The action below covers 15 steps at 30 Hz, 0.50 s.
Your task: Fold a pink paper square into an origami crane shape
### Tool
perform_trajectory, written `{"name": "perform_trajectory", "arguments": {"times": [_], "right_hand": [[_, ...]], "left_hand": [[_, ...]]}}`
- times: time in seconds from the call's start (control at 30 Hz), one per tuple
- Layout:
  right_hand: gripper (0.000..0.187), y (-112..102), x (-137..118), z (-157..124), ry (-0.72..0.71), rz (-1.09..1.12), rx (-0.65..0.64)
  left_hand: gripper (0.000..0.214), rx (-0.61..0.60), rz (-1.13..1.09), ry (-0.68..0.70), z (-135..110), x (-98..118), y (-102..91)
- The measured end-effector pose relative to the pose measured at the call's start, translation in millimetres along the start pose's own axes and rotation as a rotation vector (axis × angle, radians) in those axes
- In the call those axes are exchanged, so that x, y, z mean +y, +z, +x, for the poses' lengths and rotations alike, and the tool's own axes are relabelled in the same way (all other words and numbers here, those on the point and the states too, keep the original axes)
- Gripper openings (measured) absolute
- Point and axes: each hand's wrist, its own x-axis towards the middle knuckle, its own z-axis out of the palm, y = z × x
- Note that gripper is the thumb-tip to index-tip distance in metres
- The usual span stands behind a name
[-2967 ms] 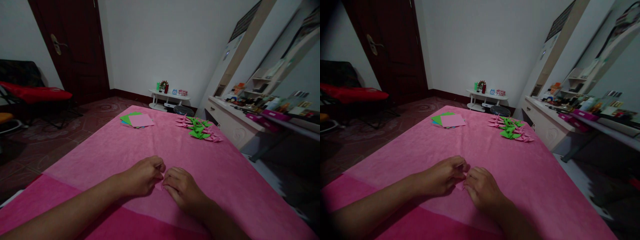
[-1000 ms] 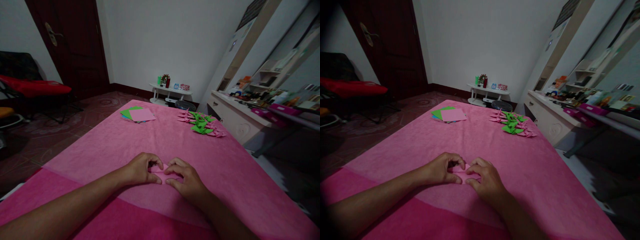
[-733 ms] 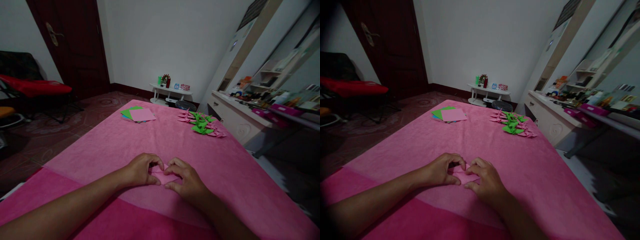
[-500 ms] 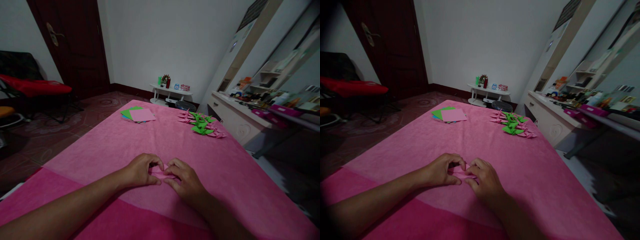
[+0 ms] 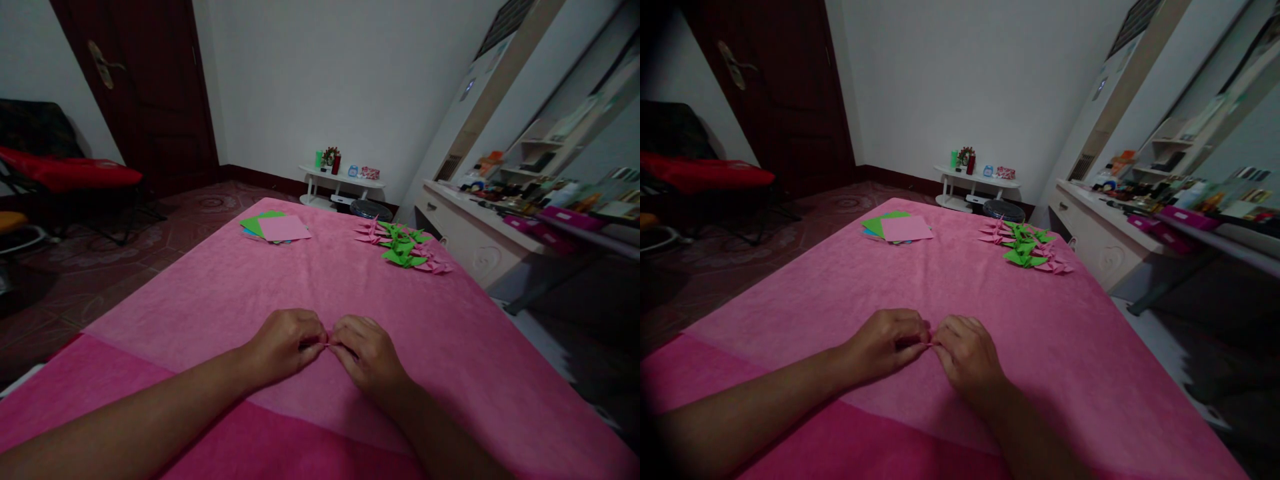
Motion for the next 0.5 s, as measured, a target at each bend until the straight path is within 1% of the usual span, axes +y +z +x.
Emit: {"name": "perform_trajectory", "arguments": {"times": [0.13, 0.27, 0.4, 0.5], "right_hand": [[0.010, -2.6, -3.0, -1.8, -0.077, -0.052, -0.016], [0.011, -5.9, -6.9, -5.9, -0.124, -0.033, -0.022], [0.012, -6.9, -7.4, -8.2, -0.138, 0.012, -0.002], [0.011, -5.7, -5.8, -8.8, -0.080, 0.050, 0.040]], "left_hand": [[0.013, -0.044, 0.110, 0.084, -4.4, 0.5, -0.3], [0.017, -0.119, 0.195, 0.177, -9.2, 6.1, -8.5], [0.013, -0.162, 0.239, 0.193, -11.9, 12.7, -14.7], [0.012, -0.132, 0.202, 0.139, -13.0, 13.1, -12.9]]}}
